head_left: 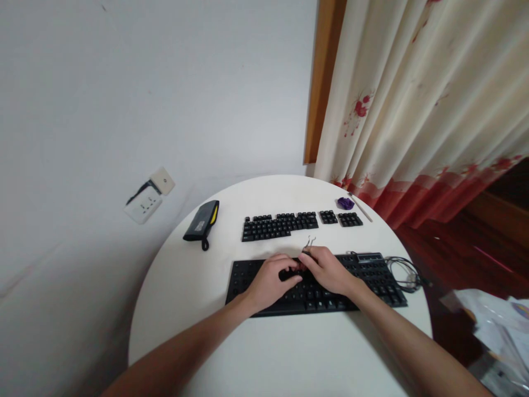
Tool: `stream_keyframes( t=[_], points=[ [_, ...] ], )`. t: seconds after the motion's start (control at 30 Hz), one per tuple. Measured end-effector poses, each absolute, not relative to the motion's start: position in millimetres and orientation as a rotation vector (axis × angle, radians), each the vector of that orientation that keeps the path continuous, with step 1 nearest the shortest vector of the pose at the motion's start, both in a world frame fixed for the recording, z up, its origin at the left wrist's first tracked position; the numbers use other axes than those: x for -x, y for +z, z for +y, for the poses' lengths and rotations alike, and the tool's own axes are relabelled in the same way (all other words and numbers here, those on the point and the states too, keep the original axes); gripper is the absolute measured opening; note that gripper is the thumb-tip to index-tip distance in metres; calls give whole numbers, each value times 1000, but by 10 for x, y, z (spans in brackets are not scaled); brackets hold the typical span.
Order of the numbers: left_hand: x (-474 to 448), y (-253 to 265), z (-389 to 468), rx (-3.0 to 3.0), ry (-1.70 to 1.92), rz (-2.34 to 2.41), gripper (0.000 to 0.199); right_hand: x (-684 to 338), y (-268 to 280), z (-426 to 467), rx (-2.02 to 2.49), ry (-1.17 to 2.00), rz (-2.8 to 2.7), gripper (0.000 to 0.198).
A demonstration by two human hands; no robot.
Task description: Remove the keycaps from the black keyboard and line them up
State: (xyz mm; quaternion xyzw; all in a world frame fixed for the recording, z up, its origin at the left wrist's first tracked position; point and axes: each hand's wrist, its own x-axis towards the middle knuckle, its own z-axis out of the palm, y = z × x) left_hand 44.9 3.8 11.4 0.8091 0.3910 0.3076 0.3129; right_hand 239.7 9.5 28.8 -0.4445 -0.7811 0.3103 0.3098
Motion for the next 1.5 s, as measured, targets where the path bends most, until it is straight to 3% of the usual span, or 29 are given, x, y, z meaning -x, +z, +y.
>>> stream_keyframes(
  t=[0.13,0.3,0.5,0.7,1.27,1.5],
  points=[
    [-431,116,49,-2204,913,1129,21,-2382,252,121,1167,994,-1875,40],
    [-423,142,39,-2512,830,1050,9,-2353,184,127,1107,1220,-1704,40],
    [-427,154,23,-2697,780,1070,19,-2334,138,135,1179,1077,-1721,41],
    [-428,159,8,-2696,858,1037,15,-2307,185,109,1184,965,-1778,40],
    [-429,122,28,-2404,1202,1059,9,-2289,126,112,1184,1204,-1658,43],
    [-373,184,125,-2232,1180,1173,11,-2315,177,135,1343,926,-1679,42]
  ],
)
